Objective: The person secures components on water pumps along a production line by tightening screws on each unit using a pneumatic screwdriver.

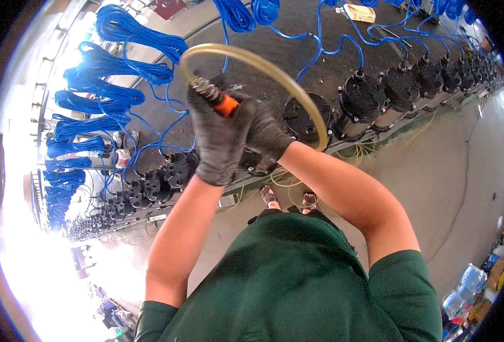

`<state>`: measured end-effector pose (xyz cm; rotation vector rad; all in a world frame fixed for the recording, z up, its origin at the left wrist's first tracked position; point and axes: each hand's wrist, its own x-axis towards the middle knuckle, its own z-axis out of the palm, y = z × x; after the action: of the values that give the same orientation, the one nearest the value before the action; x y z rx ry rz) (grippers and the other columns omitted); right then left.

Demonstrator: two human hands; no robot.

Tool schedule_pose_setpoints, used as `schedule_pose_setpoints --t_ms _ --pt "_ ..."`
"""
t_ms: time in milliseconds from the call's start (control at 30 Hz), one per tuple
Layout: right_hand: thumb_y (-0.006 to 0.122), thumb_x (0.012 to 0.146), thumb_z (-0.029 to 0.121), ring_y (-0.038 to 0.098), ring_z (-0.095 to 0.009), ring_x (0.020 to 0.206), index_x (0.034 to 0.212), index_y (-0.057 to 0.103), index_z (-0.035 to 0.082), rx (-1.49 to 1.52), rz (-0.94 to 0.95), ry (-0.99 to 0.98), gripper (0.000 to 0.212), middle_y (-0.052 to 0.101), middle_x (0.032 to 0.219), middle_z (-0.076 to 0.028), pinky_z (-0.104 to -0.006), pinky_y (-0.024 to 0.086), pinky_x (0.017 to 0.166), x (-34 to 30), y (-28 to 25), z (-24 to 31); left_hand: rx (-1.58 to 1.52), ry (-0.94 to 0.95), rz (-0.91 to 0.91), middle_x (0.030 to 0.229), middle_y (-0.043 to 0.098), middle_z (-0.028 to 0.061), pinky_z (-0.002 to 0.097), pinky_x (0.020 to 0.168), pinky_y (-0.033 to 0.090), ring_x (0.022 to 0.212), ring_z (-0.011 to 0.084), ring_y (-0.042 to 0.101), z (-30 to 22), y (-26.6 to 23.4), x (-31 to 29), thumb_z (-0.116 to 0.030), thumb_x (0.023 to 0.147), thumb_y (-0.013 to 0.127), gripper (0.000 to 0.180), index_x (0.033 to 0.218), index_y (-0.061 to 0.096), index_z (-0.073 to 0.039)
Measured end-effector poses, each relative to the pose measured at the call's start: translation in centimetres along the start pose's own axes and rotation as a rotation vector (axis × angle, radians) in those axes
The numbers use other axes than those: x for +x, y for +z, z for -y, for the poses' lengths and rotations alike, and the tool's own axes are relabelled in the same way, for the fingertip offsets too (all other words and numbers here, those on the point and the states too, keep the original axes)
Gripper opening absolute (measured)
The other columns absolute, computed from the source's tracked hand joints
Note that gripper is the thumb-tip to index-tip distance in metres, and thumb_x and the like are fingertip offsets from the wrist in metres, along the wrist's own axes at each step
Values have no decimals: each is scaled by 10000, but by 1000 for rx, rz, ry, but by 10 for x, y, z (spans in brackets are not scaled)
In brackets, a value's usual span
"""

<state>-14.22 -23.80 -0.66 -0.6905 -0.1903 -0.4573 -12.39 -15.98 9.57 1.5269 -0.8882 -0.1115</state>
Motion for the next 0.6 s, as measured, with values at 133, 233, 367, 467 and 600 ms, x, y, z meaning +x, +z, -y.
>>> schedule_pose_setpoints --t_ms 133,233,367,467,600 --pt "591 995 219 617 -182 1083 1294 581 71 392 149 212 334 665 1210 -91 -336 473 1067 5 0 24 254 -9 -50 1050 558 32 314 815 527 923 163 571 3 9 11 -2 744 794 790 1400 362 -89" --pt "660 940 88 602 -139 1116 1364 547 93 -929 -42 81 440 662 1249 -50 -320 477 1045 -2 32 42 212 3 10 1027 567 24 317 817 522 923 166 575 15 -2 10 45 783 717 689 1380 404 -96" --pt "781 832 94 610 -151 1142 1347 565 84 -869 -33 -12 559 671 1254 -66 -338 479 1020 -3 1 26 -80 -25 245 1110 576 39 328 891 505 1026 168 560 15 -16 12 87 788 639 602 1331 473 -112" --pt "778 824 114 649 -235 1135 1417 515 112 -982 8 -124 648 676 1247 -140 -358 486 1022 0 -5 24 -81 27 270 1160 586 43 325 912 504 1045 165 563 19 -20 14 71 780 635 553 1292 503 -93" --pt "795 813 102 628 -199 1141 1387 541 102 -981 -11 -87 627 674 1249 -115 -358 485 1021 0 1 21 -201 -62 230 1138 591 41 324 907 504 1032 171 569 15 -22 9 64 782 636 530 1277 517 -82"
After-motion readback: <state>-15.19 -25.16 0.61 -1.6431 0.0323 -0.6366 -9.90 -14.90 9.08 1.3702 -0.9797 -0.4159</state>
